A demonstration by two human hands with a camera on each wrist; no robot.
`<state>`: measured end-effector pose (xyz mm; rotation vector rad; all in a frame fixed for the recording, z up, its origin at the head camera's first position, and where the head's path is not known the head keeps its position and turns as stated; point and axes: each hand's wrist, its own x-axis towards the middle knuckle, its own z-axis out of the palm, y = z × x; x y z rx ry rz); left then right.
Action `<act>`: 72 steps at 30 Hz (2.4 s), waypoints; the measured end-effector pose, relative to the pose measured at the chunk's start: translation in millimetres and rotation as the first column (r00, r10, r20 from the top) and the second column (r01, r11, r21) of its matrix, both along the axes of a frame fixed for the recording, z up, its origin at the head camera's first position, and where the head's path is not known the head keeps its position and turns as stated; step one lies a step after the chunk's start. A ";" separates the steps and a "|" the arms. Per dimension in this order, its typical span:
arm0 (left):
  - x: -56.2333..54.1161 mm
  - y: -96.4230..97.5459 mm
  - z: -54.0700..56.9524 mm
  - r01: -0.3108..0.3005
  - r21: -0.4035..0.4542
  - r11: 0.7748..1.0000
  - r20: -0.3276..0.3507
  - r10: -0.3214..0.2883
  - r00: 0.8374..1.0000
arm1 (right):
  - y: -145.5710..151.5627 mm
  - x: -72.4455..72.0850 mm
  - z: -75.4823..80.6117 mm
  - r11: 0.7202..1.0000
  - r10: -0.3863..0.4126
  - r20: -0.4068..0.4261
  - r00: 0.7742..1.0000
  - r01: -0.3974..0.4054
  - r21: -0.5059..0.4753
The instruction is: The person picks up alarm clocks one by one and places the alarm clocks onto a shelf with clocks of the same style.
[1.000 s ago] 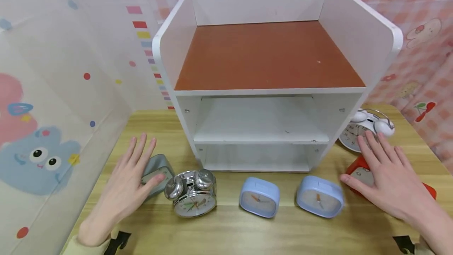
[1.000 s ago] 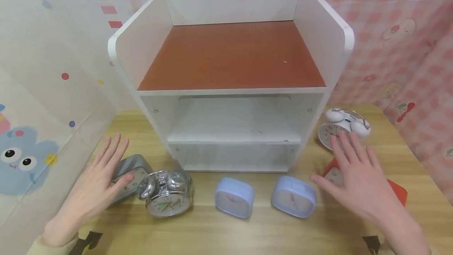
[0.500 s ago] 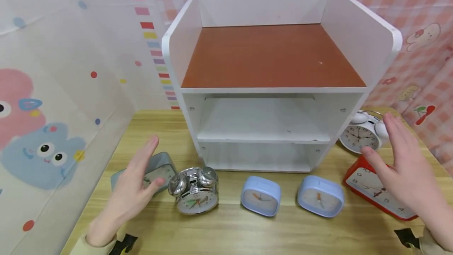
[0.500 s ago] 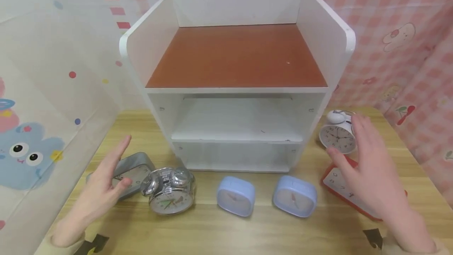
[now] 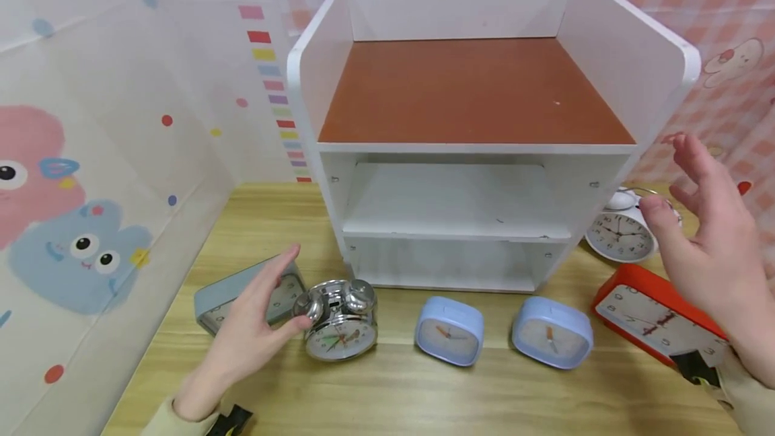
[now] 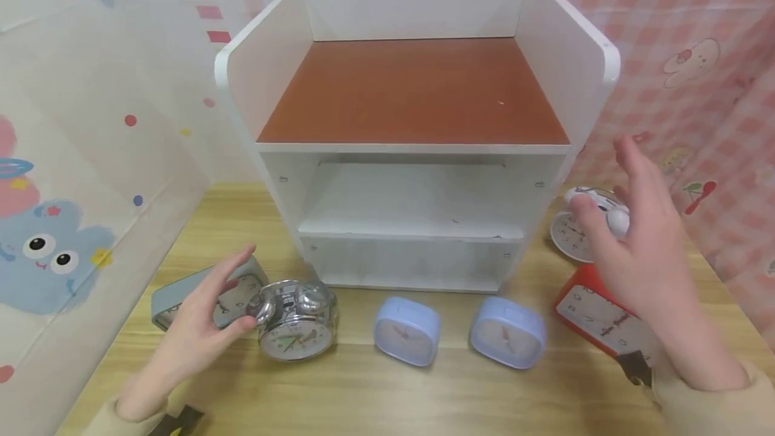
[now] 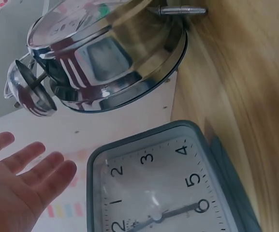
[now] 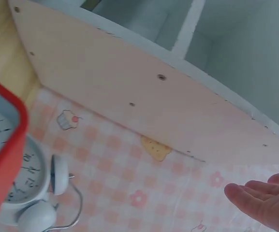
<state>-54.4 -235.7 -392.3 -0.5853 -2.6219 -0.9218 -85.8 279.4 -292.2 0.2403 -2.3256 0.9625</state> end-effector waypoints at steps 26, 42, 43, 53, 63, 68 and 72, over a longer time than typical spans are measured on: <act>6.9 13.8 -17.0 -0.018 0.005 1.000 0.090 0.018 0.996 | -27.7 -27.5 43.0 0.995 0.042 -0.121 0.992 -0.053 -0.089; 1.9 17.2 -27.5 -0.001 -0.014 1.000 0.128 0.003 0.992 | -33.3 -42.7 43.5 0.998 0.004 -0.158 0.987 -0.013 -0.055; 1.7 17.3 -27.8 0.000 -0.012 1.000 0.132 0.002 0.991 | -33.6 -43.5 42.8 0.998 0.002 -0.165 0.986 -0.012 -0.058; -3.2 17.1 -30.8 0.010 0.001 1.000 0.154 -0.010 0.988 | -37.0 -47.9 38.3 0.996 -0.044 -0.235 0.971 0.023 -0.091; -6.0 16.9 -30.7 0.040 0.012 0.999 0.172 -0.041 0.984 | -41.0 -47.1 36.8 0.983 -0.073 -0.269 0.960 0.024 -0.180; -7.4 16.0 -29.1 0.041 0.017 0.999 0.182 -0.044 0.982 | -41.4 -47.2 39.0 0.986 -0.069 -0.255 0.965 0.027 -0.166; -7.8 16.6 -28.5 0.033 0.017 0.999 0.197 -0.036 0.980 | -40.7 -47.4 40.1 0.987 -0.077 -0.244 0.967 0.039 -0.156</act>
